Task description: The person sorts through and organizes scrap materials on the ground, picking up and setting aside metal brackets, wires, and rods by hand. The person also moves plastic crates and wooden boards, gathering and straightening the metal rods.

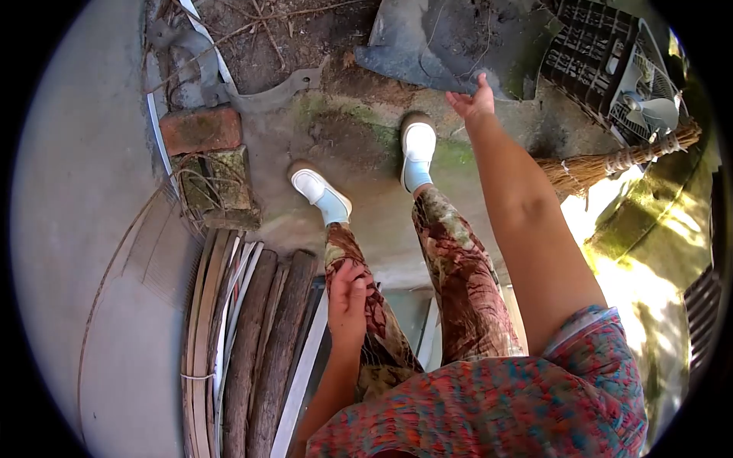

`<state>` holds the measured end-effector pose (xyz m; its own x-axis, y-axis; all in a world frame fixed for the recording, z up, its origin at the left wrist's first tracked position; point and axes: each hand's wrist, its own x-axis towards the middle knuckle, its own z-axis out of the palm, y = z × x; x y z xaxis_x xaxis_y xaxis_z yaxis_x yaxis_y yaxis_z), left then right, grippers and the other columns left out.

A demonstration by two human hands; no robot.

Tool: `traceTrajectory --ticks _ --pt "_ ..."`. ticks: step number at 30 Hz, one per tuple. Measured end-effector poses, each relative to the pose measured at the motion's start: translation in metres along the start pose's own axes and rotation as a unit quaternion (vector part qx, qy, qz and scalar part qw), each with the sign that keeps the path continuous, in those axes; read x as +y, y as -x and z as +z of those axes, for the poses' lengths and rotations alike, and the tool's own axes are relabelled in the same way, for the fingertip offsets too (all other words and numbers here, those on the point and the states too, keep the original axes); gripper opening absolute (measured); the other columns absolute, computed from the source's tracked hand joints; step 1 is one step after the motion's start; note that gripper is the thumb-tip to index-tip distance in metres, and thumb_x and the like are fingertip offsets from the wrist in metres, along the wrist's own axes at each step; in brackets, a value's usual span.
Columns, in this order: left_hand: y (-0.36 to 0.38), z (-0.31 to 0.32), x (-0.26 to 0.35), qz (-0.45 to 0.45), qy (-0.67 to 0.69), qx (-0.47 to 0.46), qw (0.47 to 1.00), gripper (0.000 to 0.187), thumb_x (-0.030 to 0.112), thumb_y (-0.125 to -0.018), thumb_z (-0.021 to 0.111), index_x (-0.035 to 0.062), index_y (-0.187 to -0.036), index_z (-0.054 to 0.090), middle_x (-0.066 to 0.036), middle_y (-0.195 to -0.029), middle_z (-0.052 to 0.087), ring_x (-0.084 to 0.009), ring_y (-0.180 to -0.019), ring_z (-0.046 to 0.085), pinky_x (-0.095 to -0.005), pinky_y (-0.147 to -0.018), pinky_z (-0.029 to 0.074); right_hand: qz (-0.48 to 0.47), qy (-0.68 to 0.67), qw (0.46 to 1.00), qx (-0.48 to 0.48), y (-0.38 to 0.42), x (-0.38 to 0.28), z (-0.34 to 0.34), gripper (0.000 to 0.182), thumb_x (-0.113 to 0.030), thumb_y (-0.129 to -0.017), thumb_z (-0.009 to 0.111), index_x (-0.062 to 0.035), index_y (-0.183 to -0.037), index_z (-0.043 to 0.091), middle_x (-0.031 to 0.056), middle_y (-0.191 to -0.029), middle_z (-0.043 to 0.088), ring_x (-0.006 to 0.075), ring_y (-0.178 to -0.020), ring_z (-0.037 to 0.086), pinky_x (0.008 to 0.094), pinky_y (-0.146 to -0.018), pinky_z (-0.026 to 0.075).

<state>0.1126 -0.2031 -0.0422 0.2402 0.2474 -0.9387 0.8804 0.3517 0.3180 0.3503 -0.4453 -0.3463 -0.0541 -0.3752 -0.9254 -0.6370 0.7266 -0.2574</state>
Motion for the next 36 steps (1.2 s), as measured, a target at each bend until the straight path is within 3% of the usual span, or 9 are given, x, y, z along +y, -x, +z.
traceTrajectory --ticks 4,6,8,13,20,23,30,34,36 --pt "0.007 0.023 0.01 0.001 -0.012 -0.038 0.999 0.037 0.017 -0.092 0.045 -0.0004 -0.125 0.039 -0.011 -0.113 0.053 -0.0166 -0.096 0.055 -0.027 -0.079 0.045 -0.03 -0.058 0.998 -0.002 -0.017 -0.003 0.001 0.029 -0.029 -0.085 0.058 -0.0026 -0.098 0.053 0.0139 -0.082 0.057 0.0248 -0.072 0.058 0.0398 -0.065 0.053" --pt "0.009 0.021 0.018 0.015 -0.033 -0.031 0.999 0.035 0.016 -0.092 0.044 -0.001 -0.123 0.041 -0.012 -0.114 0.053 -0.0165 -0.096 0.055 -0.0263 -0.078 0.045 -0.039 0.093 0.992 -0.07 -0.007 -0.008 0.009 0.017 -0.02 -0.085 0.057 -0.0045 -0.079 0.053 0.0077 -0.062 0.053 0.0185 -0.051 0.052 0.0325 -0.051 0.051" --pt "0.017 0.019 0.027 0.008 -0.041 -0.017 0.999 0.035 0.015 -0.092 0.045 -0.0015 -0.123 0.042 -0.01 -0.112 0.053 -0.0162 -0.096 0.054 -0.0264 -0.079 0.044 -0.064 0.09 0.987 -0.114 0.031 -0.018 0.008 0.015 -0.012 -0.086 0.053 0.0021 -0.091 0.051 0.0106 -0.069 0.054 0.0175 -0.054 0.054 0.0265 -0.045 0.05" --pt "0.036 0.022 0.055 0.079 -0.087 -0.012 0.993 0.034 0.018 -0.092 0.045 -0.001 -0.12 0.044 -0.01 -0.111 0.054 -0.0145 -0.09 0.057 -0.0252 -0.075 0.046 0.008 -0.112 0.976 -0.187 0.138 -0.049 -0.018 0.011 -0.006 -0.086 0.05 0.0048 -0.089 0.048 0.0118 -0.074 0.051 0.0193 -0.063 0.053 0.0311 -0.059 0.055" --pt "0.066 0.05 0.078 0.095 -0.117 -0.064 0.987 0.035 0.02 -0.092 0.047 -0.0012 -0.12 0.044 -0.01 -0.111 0.054 -0.0134 -0.09 0.056 -0.0248 -0.074 0.045 0.128 -0.204 0.951 -0.195 0.213 -0.068 -0.196 0.013 -0.007 -0.086 0.048 0.0052 -0.085 0.052 0.0095 -0.069 0.054 0.0168 -0.061 0.054 0.0273 -0.058 0.052" --pt "0.074 0.067 0.084 0.09 -0.121 -0.069 0.986 0.034 0.019 -0.092 0.048 -0.0013 -0.119 0.046 -0.008 -0.111 0.054 -0.013 -0.092 0.055 -0.0246 -0.076 0.044 0.175 -0.238 0.941 -0.166 0.225 -0.072 -0.287 0.024 -0.009 -0.086 0.047 0.0095 -0.1 0.054 0.0093 -0.072 0.058 0.0153 -0.062 0.057 0.0243 -0.058 0.052" --pt "0.074 0.075 0.085 0.072 -0.126 -0.112 0.983 0.032 0.017 -0.092 0.048 0.0012 -0.119 0.047 -0.006 -0.109 0.054 -0.0121 -0.092 0.055 -0.0242 -0.078 0.043 0.186 -0.315 0.93 -0.04 0.162 -0.031 -0.416 0.022 -0.012 -0.084 0.047 0.0068 -0.091 0.057 0.0167 -0.088 0.062 0.0213 -0.069 0.059 0.0283 -0.065 0.055" --pt "0.059 0.075 0.091 0.097 -0.131 -0.129 0.978 0.031 0.017 -0.093 0.045 0.0002 -0.118 0.047 -0.007 -0.11 0.055 -0.0135 -0.093 0.055 -0.0249 -0.077 0.043 0.117 -0.178 0.973 0.084 0.153 -0.001 -0.423 0.032 -0.028 -0.091 0.041 -0.0015 -0.08 0.055 0.0106 -0.076 0.06 0.021 -0.064 0.059 0.031 -0.059 0.052" --pt "0.051 0.072 0.099 0.097 -0.124 -0.119 0.98 0.031 0.018 -0.093 0.044 0.0 -0.118 0.047 -0.007 -0.11 0.055 -0.0147 -0.093 0.055 -0.0258 -0.076 0.043 0.176 0.008 0.969 0.172 0.152 0.006 -0.405 0.028 -0.031 -0.091 0.044 -0.0048 -0.086 0.054 0.0088 -0.076 0.06 0.0195 -0.065 0.06 0.0297 -0.055 0.051"
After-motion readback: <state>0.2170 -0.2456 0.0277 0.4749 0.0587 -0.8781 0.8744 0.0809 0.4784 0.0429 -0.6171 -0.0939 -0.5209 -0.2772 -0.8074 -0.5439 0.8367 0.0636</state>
